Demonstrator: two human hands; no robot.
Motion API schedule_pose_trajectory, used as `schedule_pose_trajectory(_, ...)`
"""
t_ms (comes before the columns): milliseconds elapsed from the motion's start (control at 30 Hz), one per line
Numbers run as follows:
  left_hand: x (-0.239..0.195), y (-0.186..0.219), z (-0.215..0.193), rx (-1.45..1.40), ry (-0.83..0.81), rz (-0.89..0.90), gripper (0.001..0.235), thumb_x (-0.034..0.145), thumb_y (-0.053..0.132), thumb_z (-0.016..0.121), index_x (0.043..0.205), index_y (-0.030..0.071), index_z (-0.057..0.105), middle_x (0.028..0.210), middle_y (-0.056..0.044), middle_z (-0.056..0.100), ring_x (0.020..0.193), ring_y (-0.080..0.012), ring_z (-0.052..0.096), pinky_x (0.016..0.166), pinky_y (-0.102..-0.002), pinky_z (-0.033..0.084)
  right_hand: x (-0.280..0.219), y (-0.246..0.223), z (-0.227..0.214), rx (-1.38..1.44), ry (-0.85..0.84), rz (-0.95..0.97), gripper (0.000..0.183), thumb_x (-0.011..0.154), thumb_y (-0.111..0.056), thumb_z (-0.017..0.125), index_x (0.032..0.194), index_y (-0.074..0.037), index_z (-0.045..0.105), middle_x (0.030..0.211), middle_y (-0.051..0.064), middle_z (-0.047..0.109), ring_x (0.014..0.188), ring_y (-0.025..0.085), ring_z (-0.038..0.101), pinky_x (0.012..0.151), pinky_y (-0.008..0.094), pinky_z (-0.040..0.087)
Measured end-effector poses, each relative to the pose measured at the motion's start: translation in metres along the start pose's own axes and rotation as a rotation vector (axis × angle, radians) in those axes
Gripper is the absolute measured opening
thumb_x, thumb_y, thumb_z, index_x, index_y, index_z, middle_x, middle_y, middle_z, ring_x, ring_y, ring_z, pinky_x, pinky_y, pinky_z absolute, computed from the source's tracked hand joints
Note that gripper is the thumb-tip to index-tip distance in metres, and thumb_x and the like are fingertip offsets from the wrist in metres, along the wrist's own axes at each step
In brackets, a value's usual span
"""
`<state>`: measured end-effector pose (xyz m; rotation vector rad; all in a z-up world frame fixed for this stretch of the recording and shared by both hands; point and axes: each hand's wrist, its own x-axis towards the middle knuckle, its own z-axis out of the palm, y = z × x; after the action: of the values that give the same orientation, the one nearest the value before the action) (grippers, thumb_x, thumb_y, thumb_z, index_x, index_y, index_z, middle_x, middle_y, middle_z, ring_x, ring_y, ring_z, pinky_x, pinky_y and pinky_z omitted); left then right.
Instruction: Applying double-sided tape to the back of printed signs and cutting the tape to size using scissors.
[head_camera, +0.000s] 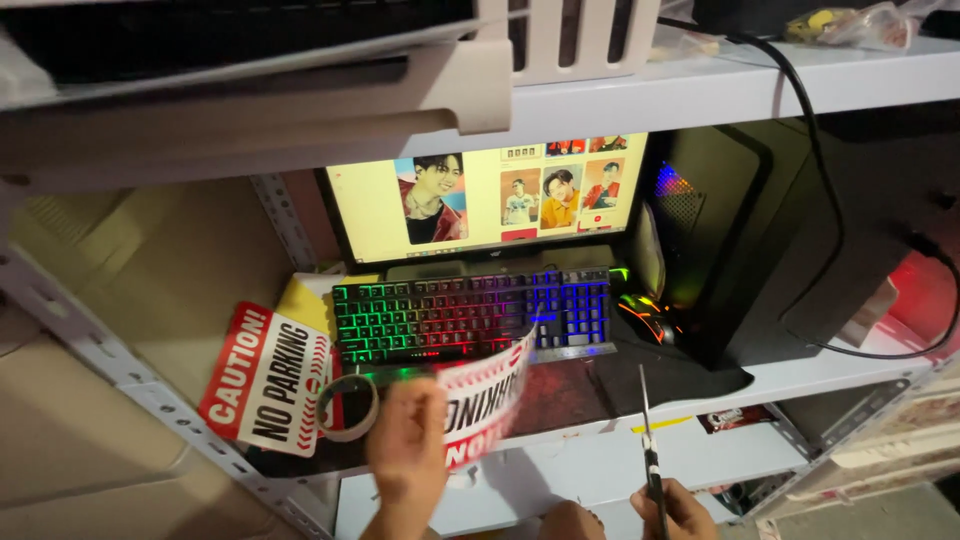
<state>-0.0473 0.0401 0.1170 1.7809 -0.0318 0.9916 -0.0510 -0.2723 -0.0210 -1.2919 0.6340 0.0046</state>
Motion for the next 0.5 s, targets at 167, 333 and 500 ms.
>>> schedule_pose_trajectory(167, 0.014, 0.008, -0.019, -0.498, 0.080, -0.493, 0.016, 0.094, 0.015, 0.070, 0.102, 0.002, 0.069, 0.089, -0.014, 0.075, 0.075, -0.0194, 0.069, 0.064, -0.033, 0.057, -0.008, -0.013, 0.017, -0.008, -0.118, -0.054, 0.025, 0.087, 0.003, 0.078, 0.108, 0.012, 0.070, 0.083, 0.031, 0.064, 0.068, 0.038, 0.054, 0.072, 0.042, 0.041)
schedule_pose_trajectory(333, 0.002, 0.000, -0.019, -0.634, 0.083, -0.620, 0.008, 0.094, 0.008, 0.070, 0.100, 0.003, 0.067, 0.089, -0.014, 0.074, 0.076, -0.0212, 0.069, 0.066, -0.036, 0.057, 0.029, -0.002, 0.023, 0.130, -0.396, -0.214, 0.043, 0.083, -0.010, 0.074, 0.117, 0.016, 0.067, 0.077, 0.032, 0.064, 0.068, 0.037, 0.054, 0.061, 0.043, 0.037)
schedule_pose_trajectory(500, 0.001, 0.017, -0.021, -0.422, -0.006, -0.677, 0.012, 0.092, 0.009, 0.071, 0.097, -0.002, 0.069, 0.088, -0.019, 0.079, 0.075, -0.0254, 0.072, 0.063, -0.037, 0.060, -0.034, -0.052, 0.052, 0.429, -0.502, -0.010, 0.036, 0.085, 0.004, 0.060, 0.119, 0.012, 0.056, 0.119, 0.039, 0.064, 0.122, 0.056, 0.060, 0.101, 0.070, 0.049)
